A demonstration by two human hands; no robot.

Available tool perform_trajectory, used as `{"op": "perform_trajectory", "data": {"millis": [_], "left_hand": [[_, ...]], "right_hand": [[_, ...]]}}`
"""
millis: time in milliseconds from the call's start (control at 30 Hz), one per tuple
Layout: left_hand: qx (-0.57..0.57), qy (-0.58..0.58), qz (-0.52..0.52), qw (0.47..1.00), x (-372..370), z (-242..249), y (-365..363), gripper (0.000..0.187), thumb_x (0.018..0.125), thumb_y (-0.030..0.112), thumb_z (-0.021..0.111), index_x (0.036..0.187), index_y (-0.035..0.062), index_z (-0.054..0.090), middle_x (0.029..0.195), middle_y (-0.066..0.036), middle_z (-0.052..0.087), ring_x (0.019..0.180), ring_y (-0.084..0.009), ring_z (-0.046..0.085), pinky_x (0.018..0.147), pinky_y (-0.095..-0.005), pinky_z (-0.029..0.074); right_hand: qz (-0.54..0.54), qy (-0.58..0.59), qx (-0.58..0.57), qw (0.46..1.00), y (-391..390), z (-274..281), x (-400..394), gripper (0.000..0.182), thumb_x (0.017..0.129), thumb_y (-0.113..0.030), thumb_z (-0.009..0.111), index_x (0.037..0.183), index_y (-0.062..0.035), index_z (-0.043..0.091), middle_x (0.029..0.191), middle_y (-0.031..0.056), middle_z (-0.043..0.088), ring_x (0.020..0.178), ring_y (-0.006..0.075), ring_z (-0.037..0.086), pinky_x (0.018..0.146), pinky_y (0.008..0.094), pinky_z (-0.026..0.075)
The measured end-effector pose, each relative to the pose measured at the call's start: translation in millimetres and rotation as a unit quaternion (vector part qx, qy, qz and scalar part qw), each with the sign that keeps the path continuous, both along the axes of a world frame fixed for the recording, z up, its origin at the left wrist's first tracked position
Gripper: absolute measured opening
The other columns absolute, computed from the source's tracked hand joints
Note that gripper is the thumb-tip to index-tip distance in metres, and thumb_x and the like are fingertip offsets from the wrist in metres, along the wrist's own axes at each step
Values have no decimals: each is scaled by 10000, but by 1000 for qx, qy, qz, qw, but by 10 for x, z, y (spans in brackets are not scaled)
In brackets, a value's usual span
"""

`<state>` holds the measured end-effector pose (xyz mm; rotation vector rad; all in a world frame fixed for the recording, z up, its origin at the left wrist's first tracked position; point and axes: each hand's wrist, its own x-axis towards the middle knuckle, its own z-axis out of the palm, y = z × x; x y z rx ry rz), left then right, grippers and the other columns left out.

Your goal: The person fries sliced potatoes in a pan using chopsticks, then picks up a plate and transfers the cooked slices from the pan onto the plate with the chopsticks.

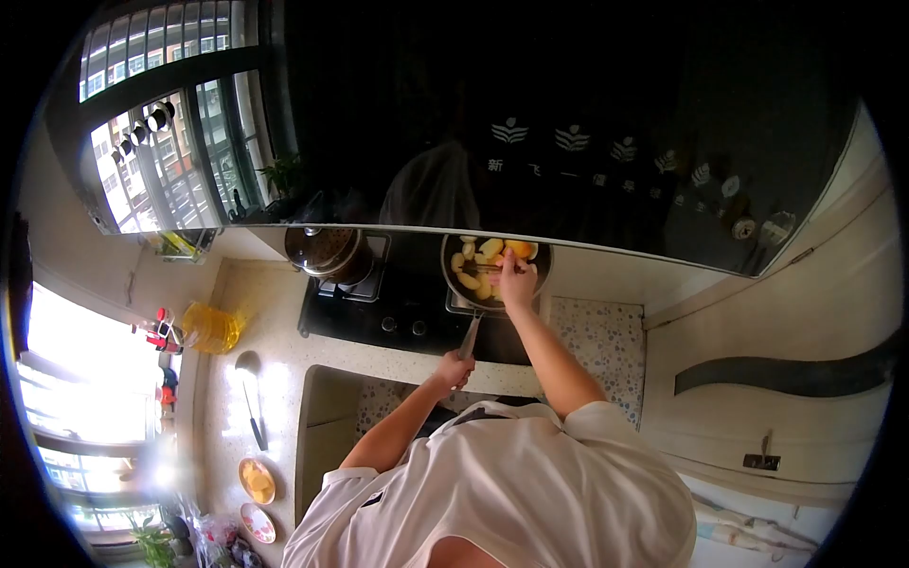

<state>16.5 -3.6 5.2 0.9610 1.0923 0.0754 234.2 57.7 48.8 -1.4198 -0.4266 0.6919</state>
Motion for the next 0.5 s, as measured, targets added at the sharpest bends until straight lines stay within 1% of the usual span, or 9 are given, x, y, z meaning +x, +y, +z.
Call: {"op": "perform_trajectory", "data": {"millis": [100,200,300,400,467,500], "left_hand": [[-5,-10,2,1000,-6,-5,6,120,836,133,607,829,58,513,574,-25,430,410,-128,387,380,-294,281],[-14,-16,1,1000,-21,-39,19,130,799,129,599,857,56,509,596,-30,460,414,-124,396,385,-318,313],[-17,-14,2,1000,-22,-58,19,129,799,131,599,850,55,509,596,-31,462,415,-125,404,383,-318,317],[-11,-15,-3,1000,-16,-53,25,131,798,132,598,850,51,510,593,-31,463,414,-127,409,379,-318,319],[-10,-15,-3,1000,-9,-47,24,131,797,132,597,850,48,511,590,-31,463,411,-128,409,376,-318,319],[-9,-14,-3,1000,-9,-38,25,131,796,132,596,850,47,512,589,-31,462,410,-129,409,374,-318,319]], "right_hand": [[-30,75,-15,997,70,22,-44,479,1006,-420,523,827,19,594,682,127,661,589,220,697,545,317,574],[-20,71,-39,996,120,33,1,460,1004,-412,531,843,17,586,687,129,656,584,223,695,536,325,574],[-25,60,-46,997,207,-44,19,419,1006,-398,533,896,1,599,684,106,651,493,212,642,484,326,546],[-24,75,-36,996,212,-36,-58,387,1011,-373,537,898,-10,612,700,80,653,495,194,598,519,341,513],[-69,-71,-41,994,292,-223,-54,370,1002,-351,560,854,-18,623,703,56,660,583,173,614,569,320,495],[-91,-144,-44,984,312,-212,-81,363,998,-341,572,832,-22,628,704,44,664,627,162,622,594,309,486]]}}
